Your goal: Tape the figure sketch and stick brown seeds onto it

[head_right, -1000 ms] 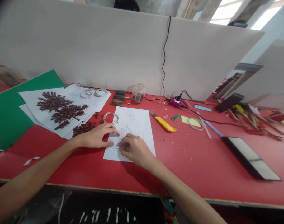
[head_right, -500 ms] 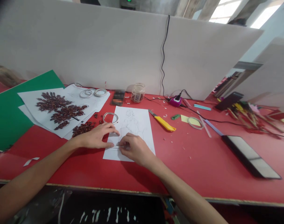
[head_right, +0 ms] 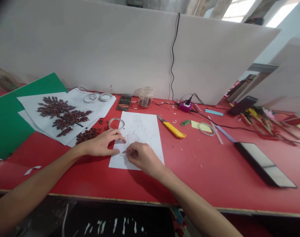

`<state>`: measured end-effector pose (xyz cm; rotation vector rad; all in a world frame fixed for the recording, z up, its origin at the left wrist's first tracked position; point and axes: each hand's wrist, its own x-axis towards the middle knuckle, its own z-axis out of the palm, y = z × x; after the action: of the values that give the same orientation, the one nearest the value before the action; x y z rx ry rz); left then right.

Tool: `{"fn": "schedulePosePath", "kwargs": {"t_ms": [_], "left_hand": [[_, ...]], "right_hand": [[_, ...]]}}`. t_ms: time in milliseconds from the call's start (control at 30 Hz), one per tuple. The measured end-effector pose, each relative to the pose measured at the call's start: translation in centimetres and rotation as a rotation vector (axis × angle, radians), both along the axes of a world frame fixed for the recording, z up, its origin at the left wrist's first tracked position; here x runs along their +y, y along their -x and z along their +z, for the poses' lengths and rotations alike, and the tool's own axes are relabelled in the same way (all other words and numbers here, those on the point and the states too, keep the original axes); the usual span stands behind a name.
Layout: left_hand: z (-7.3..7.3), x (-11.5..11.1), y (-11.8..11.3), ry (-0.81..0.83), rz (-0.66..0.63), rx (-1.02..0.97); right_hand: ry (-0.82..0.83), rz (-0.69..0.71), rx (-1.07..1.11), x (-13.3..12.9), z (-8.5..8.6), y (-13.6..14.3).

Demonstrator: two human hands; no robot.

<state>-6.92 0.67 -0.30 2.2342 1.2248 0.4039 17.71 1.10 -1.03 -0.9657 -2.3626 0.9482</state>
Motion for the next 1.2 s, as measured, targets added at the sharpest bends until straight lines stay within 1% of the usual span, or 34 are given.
{"fn": "schedulePosePath", "kwargs": {"t_ms": [133,300,400,500,600,667,700,767,833,900,967,1067,1200], "left_hand": [[-0.2,0.1,0.2,-0.007,-0.006,-0.005],[0.0,0.0,0.0,-0.012,-0.024,-0.007],[0.3,0.0,0.0,-0.005,-0.021,0.022],[0.4,-0.1,0.3,-0.013,-0.026,0.084],[0.0,-0.4,0.8,-0.017,-0.113,0.171],[-0.4,-0.8,0.9,-0.031,-0.178,0.223],[-0.7,-1.1,0.8,-0.049,-0.191,0.242],[-1.3,-1.8,0.1,-0.094,-0.159,0.268],[-1.8,-2.5,-0.8,-0.129,-0.089,0.283],[-2.2,-3.2,-1.8,-0.151,-0.026,0.29],[-2.4,-3.6,-2.5,-0.17,0.007,0.287],[-2.6,-3.7,-2.8,-0.203,0.007,0.264],[-2.7,-3.6,-2.8,-0.212,-0.017,0.237]], "right_hand": [[0.043,0.0,0.026,-0.2,0.3,-0.1],[0.184,-0.016,0.066,0.0,0.6,-0.1],[0.243,-0.026,0.1,0.2,0.5,-0.2],[0.254,-0.052,0.126,0.7,0.4,-0.5],[0.272,-0.057,0.152,1.5,0.0,-1.3],[0.299,-0.039,0.188,2.2,-0.1,-2.2],[0.311,-0.034,0.21,2.6,-0.2,-2.6],[0.325,-0.046,0.247,3.0,-0.1,-3.4],[0.336,-0.079,0.263,2.9,0.1,-3.8],[0.328,-0.103,0.259,2.3,0.4,-3.7],[0.282,-0.101,0.226,1.4,0.5,-3.3],[0.191,-0.089,0.155,0.5,0.6,-2.4],[0.19,-0.035,0.118,0.0,0.6,-1.9]]}}
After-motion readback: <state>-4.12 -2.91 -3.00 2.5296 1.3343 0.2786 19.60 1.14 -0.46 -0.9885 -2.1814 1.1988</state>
